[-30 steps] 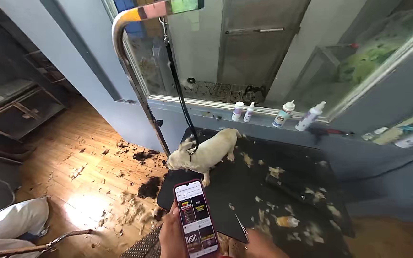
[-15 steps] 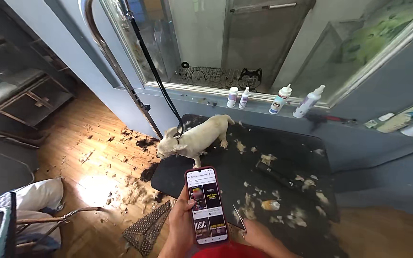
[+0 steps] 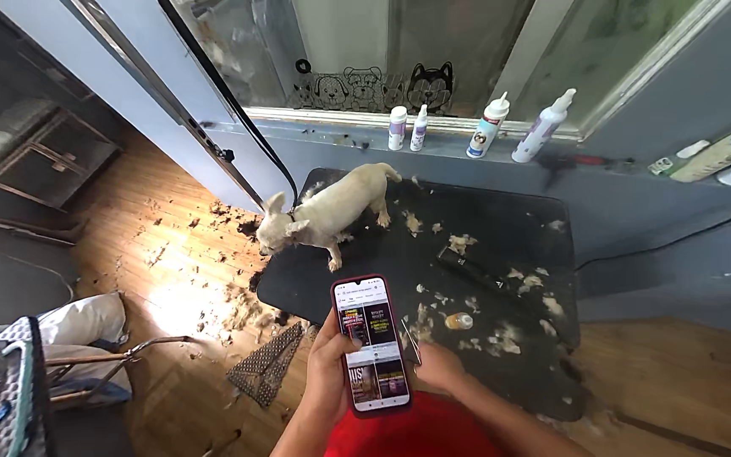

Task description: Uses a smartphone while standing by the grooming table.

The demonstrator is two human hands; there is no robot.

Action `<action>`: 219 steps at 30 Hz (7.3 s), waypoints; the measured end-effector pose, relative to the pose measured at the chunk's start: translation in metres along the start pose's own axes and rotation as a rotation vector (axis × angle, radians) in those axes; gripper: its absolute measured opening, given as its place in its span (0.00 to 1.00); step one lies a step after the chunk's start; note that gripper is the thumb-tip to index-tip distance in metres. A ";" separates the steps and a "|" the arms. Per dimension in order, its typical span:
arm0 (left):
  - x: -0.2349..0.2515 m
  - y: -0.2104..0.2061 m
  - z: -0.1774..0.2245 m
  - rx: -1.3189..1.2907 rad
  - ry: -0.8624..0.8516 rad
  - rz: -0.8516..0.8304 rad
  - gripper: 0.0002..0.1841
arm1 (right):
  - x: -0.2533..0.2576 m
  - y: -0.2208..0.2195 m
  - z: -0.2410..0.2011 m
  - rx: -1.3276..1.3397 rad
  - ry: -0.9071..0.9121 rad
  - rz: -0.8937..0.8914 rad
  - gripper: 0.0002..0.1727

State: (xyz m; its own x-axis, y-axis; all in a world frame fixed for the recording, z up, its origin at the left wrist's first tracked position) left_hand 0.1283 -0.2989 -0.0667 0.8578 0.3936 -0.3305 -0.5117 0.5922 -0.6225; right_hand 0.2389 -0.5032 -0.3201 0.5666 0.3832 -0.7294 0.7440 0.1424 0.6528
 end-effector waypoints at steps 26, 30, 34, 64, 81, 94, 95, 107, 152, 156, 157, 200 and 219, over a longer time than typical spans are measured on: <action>0.052 -0.004 0.015 0.092 0.095 -0.039 0.27 | 0.006 0.001 0.001 0.062 -0.051 -0.023 0.32; 0.056 -0.007 0.016 0.097 0.102 -0.024 0.25 | 0.010 0.000 0.004 0.056 -0.034 -0.036 0.33; 0.059 -0.011 0.018 0.082 0.100 -0.020 0.23 | 0.016 -0.004 0.008 0.062 -0.002 -0.046 0.34; 0.050 -0.015 0.011 0.126 0.127 -0.173 0.33 | -0.012 0.049 -0.042 0.062 -0.201 -0.067 0.25; 0.029 -0.002 0.023 0.144 0.087 -0.122 0.27 | 0.010 0.059 -0.049 0.177 -0.214 0.044 0.24; 0.037 0.004 0.024 0.099 0.101 -0.165 0.29 | -0.095 0.174 -0.089 1.523 0.434 0.371 0.22; 0.040 0.004 0.022 0.095 0.109 -0.183 0.29 | -0.111 0.187 -0.094 1.571 0.516 0.373 0.25; 0.053 -0.004 0.008 0.141 0.196 -0.306 0.28 | -0.144 0.212 -0.098 1.547 0.443 0.392 0.17; 0.047 0.008 0.011 0.197 0.023 0.003 0.27 | -0.151 0.139 -0.120 1.838 0.697 -0.200 0.42; 0.047 0.011 0.016 0.214 -0.016 -0.208 0.36 | -0.153 0.150 -0.118 1.843 0.718 -0.164 0.38; 0.046 0.011 0.017 0.206 -0.022 -0.253 0.38 | -0.154 0.153 -0.118 1.831 0.711 -0.144 0.36; 0.068 0.001 0.017 0.106 0.003 -0.415 0.42 | -0.138 0.162 -0.099 1.907 0.875 -0.247 0.43; 0.057 0.006 0.017 0.121 -0.011 -0.397 0.41 | -0.144 0.159 -0.102 1.875 0.868 -0.275 0.43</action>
State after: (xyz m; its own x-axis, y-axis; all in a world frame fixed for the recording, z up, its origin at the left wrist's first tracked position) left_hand 0.1729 -0.2607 -0.0769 0.9894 0.1256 -0.0733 -0.1441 0.7774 -0.6122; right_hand 0.2397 -0.4422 -0.0905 0.5448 0.8297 -0.1218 0.4569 -0.4155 -0.7865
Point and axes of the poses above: each hand's wrist, its own x-axis towards the middle knuckle, its own y-axis out of the back of the hand, z = x × y, the point moved 1 cm from there along x, towards the middle knuckle, and after that the axes turned 5 degrees about z, right-handed, at the moved point
